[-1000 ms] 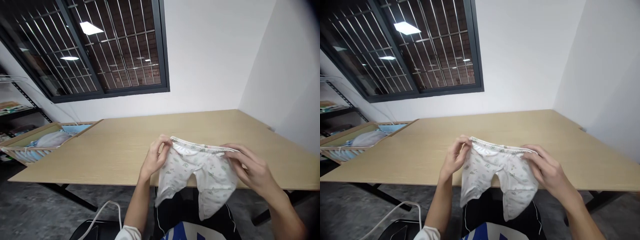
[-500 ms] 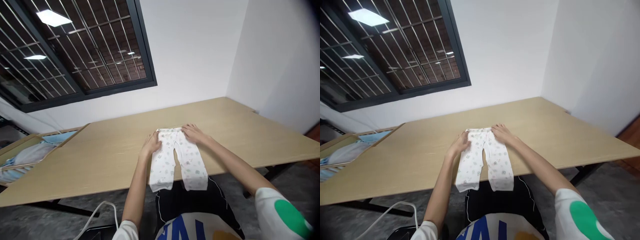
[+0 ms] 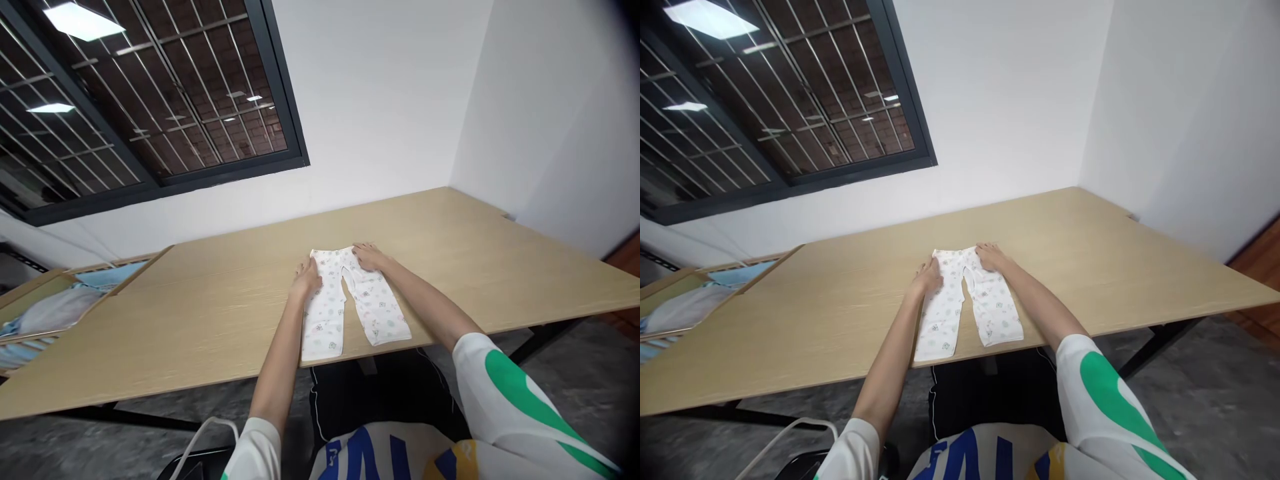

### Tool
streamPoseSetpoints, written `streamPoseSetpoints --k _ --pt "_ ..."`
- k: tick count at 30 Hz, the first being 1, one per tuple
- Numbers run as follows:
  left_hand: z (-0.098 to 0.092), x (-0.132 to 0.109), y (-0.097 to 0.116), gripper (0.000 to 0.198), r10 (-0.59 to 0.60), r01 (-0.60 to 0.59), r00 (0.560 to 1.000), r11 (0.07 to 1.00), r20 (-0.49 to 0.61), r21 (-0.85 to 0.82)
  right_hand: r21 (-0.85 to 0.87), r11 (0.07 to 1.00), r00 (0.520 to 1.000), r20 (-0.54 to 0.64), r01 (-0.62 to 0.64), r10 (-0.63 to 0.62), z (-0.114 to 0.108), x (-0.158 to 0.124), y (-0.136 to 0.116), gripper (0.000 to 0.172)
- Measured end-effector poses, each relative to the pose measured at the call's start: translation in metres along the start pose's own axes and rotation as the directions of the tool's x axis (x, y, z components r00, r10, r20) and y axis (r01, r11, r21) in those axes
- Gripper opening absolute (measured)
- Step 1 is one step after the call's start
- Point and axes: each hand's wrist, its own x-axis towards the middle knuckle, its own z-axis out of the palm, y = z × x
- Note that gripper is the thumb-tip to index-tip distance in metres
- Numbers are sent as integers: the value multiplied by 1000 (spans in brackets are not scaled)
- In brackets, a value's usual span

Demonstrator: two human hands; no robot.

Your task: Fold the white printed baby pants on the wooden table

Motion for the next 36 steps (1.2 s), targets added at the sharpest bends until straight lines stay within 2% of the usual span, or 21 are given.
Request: streamPoseSetpoints --k 3,6,8,10,12,16,21,24,27,30,33,36 --pt "-2 -25 23 46 52 -52 998 999 -18 2 63 996 997 -38 -58 61 3 4 11 57" --pt "8 -63 60 38 189 -188 981 982 52 -34 129 982 986 -71 -139 149 5 9 23 54" --pt "22 -91 90 37 336 -324 934 940 122 -106 172 964 973 -77 -204 220 6 12 29 48" --pt "40 -115 117 42 493 -467 858 866 146 -180 214 940 956 -71 -264 285 8 16 32 43" --pt "58 -130 140 47 523 -506 836 852 166 -136 254 917 941 -60 -308 333 9 19 33 38" --pt "83 -137 160 45 495 -496 852 867 172 -44 329 878 922 -51 -348 385 10 23 32 29" --pt "85 -137 146 31 498 -493 860 867 110 -73 425 840 911 -76 -338 405 3 24 25 25" --pt "76 -146 128 33 455 -436 890 871 36 -228 471 822 905 -105 -320 412 -7 28 16 26" --pt "65 -162 108 37 354 -322 935 807 -32 -495 495 813 897 -137 -305 420 -18 37 3 30" --pt "56 -179 88 40 272 -250 960 729 -66 -637 498 811 885 -163 -307 436 -25 53 -13 34" --pt "52 -193 63 41 152 -186 982 720 -110 -668 473 823 878 -184 -315 442 -25 71 -33 39" --pt "51 -205 31 44 11 -100 990 768 -143 -633 430 861 906 -188 -271 379 -18 87 -55 47"
